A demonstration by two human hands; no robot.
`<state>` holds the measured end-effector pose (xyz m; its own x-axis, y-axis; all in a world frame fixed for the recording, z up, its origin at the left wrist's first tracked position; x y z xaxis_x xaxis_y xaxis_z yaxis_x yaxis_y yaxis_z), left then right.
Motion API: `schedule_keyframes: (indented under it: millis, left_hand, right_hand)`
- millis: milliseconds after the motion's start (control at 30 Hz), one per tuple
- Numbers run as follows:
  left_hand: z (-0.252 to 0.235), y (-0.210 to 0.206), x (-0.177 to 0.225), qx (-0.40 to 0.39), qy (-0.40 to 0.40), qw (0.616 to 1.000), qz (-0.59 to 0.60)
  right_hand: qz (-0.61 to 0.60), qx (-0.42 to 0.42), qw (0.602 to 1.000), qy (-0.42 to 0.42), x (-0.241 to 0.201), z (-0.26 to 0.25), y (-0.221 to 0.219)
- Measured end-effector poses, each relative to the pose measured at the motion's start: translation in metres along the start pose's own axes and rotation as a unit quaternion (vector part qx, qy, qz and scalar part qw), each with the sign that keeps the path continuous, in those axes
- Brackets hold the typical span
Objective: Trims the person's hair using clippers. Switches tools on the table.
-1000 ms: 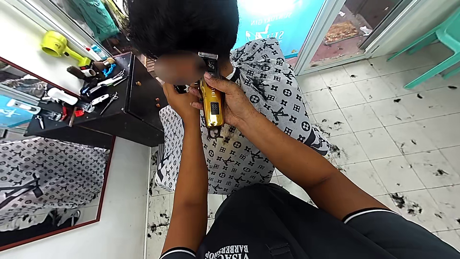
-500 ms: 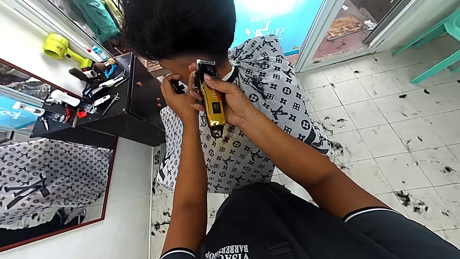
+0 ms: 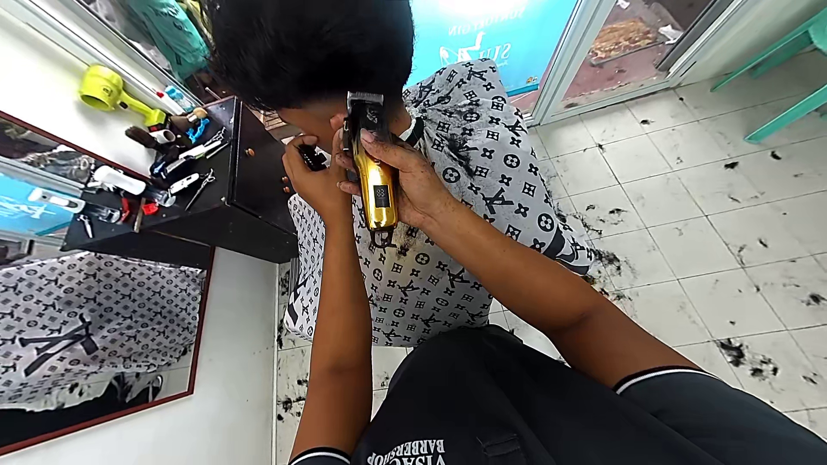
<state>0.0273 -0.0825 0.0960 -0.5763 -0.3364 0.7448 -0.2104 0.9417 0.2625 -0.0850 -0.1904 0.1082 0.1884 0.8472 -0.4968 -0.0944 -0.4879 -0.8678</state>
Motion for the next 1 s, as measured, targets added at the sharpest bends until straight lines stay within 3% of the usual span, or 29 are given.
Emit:
schedule_keyframes:
  millis: [67, 233, 633, 1000]
  left_hand:
    - [0.0, 0.002, 0.002, 0.002, 0.002, 1.0, 0.0]
    - [-0.002, 0.005, 0.01, -0.005, -0.021, 1.0, -0.003]
    - [-0.001, 0.003, 0.039, -0.022, -0.066, 0.998, 0.0]
    - [0.001, 0.0, 0.034, -0.02, -0.057, 0.998, 0.006]
  right_hand:
    - [0.017, 0.013, 1.0, 0.009, -0.002, 0.008, 0.011]
    - [0.081, 0.078, 0.991, -0.067, 0.002, 0.022, 0.059]
    - [0.075, 0.036, 0.993, -0.08, -0.017, 0.003, 0.05]
    - [0.058, 0.028, 0.995, -0.08, -0.02, 0.0, 0.049]
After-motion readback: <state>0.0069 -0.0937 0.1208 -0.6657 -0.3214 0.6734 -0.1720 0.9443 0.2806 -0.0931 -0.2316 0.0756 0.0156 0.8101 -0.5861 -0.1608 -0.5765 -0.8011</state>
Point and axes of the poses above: each hand's wrist, its own z-axis away from the middle knuckle, its own y-axis out of the back of the hand, x = y × z, the point moved 8 cm from there along -z, towards the middle knuckle, and after that the axes turned 5 degrees about -z, right-handed, at the moved point
